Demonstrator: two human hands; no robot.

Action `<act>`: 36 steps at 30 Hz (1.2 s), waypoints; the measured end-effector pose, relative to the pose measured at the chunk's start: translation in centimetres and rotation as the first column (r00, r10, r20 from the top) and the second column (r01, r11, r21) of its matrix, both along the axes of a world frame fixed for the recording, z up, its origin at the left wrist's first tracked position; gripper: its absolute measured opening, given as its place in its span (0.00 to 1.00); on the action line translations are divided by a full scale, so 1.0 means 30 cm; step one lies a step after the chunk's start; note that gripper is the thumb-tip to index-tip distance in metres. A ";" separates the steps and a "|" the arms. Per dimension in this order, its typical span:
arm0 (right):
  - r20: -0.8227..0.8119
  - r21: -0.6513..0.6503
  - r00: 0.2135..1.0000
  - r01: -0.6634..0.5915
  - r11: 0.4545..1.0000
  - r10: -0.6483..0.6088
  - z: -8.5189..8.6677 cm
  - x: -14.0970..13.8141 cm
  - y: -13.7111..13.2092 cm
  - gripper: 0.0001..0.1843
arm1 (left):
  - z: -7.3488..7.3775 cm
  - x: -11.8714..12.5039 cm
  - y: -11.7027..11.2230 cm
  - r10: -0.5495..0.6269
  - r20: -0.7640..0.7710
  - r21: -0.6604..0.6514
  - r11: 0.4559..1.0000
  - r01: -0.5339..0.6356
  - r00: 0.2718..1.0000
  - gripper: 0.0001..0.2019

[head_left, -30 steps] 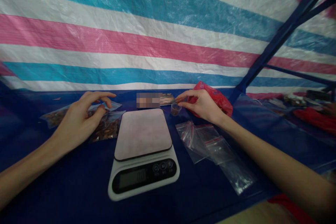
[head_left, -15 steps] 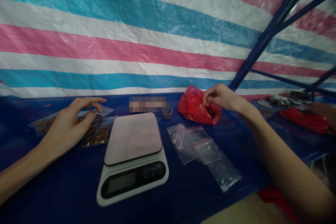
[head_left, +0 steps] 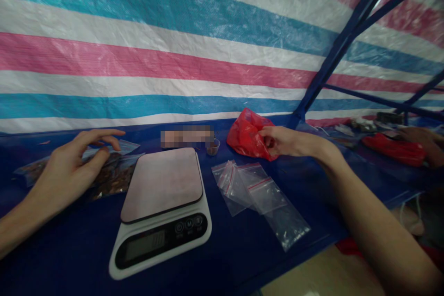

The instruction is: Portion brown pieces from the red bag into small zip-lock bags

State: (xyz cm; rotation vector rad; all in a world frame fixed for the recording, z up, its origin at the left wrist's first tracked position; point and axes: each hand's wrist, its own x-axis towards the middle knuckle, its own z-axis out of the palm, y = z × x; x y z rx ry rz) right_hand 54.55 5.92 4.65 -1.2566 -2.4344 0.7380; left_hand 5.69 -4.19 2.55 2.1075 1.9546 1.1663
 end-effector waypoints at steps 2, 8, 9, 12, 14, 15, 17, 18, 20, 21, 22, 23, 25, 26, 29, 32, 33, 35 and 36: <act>0.024 -0.032 0.999 -0.021 0.999 0.022 -0.011 -0.001 0.008 0.10 | 0.003 0.001 -0.002 0.006 0.007 -0.007 1.000 -0.006 1.000 0.13; 0.113 -0.009 0.993 -0.042 0.999 0.043 -0.012 -0.017 0.019 0.13 | 0.011 -0.001 -0.005 -0.008 0.001 -0.004 1.000 0.008 1.000 0.12; 0.123 0.020 0.991 -0.048 0.999 0.045 -0.012 -0.024 0.017 0.13 | 0.010 -0.001 -0.005 -0.010 -0.002 0.001 1.000 0.010 1.000 0.12; 0.105 0.106 0.994 -0.055 0.993 0.044 -0.010 -0.042 0.006 0.13 | 0.009 -0.002 -0.003 -0.024 -0.002 0.009 1.000 0.024 1.000 0.12; 0.075 0.102 0.996 -0.049 0.994 0.041 -0.009 -0.044 0.000 0.12 | 0.010 -0.002 -0.003 -0.025 -0.002 0.010 1.000 0.025 1.000 0.12; 0.062 0.085 0.997 -0.044 0.995 0.039 -0.007 -0.042 -0.001 0.10 | 0.011 -0.002 -0.004 -0.021 -0.003 0.009 1.000 0.021 1.000 0.13; 0.039 0.089 0.999 -0.027 0.996 0.023 0.001 -0.033 -0.001 0.05 | 0.013 -0.002 -0.004 -0.011 -0.004 0.006 1.000 0.011 1.000 0.12; 0.029 0.111 1.000 -0.013 0.994 0.010 0.007 -0.028 0.001 0.04 | 0.013 -0.002 -0.004 -0.007 0.000 0.010 1.000 0.007 1.000 0.12; 0.018 0.167 1.000 0.013 0.986 -0.016 0.025 -0.018 0.006 0.03 | 0.012 -0.001 -0.005 -0.005 0.011 0.010 1.000 0.005 1.000 0.11; 0.016 0.192 1.000 0.023 0.981 -0.027 0.034 -0.014 0.008 0.04 | 0.011 -0.001 -0.005 -0.006 0.017 0.013 1.000 0.006 1.000 0.11; 0.019 0.210 0.999 0.030 0.977 -0.035 0.043 -0.011 0.010 0.06 | 0.009 -0.001 -0.004 -0.008 0.020 0.014 1.000 0.008 1.000 0.11; 0.024 0.223 0.999 0.035 0.974 -0.041 0.051 -0.007 0.012 0.07 | 0.006 -0.001 -0.004 -0.013 0.019 0.018 1.000 0.013 1.000 0.11; 0.036 0.257 0.998 0.045 0.965 -0.056 0.066 -0.002 0.011 0.07 | 0.001 -0.002 -0.002 -0.024 0.015 0.029 0.999 0.024 1.000 0.10; 0.035 0.280 0.997 0.055 0.958 -0.067 0.073 0.001 0.009 0.07 | 0.000 -0.002 -0.001 -0.028 0.013 0.038 0.999 0.027 1.000 0.10; -0.062 0.358 0.993 0.113 0.927 -0.097 0.102 0.000 -0.008 0.07 | -0.001 -0.003 0.002 -0.030 0.002 0.039 0.999 0.030 1.000 0.11; -0.261 0.361 0.962 0.175 0.916 -0.081 0.138 -0.035 -0.038 0.12 | 0.000 -0.004 0.006 -0.024 -0.005 0.030 0.999 0.024 1.000 0.12; -0.323 0.341 0.944 0.178 0.923 -0.063 0.149 -0.058 -0.049 0.13 | -0.001 -0.006 0.007 -0.024 0.000 0.032 0.999 0.024 1.000 0.13; -0.408 0.293 0.913 0.147 0.945 -0.015 0.163 -0.120 -0.068 0.14 | -0.005 -0.010 0.010 -0.032 0.011 0.039 0.999 0.032 0.999 0.13; -0.419 0.270 0.908 0.111 0.957 0.013 0.165 -0.156 -0.074 0.13 | -0.008 -0.014 0.012 -0.038 0.013 0.042 0.998 0.037 0.999 0.13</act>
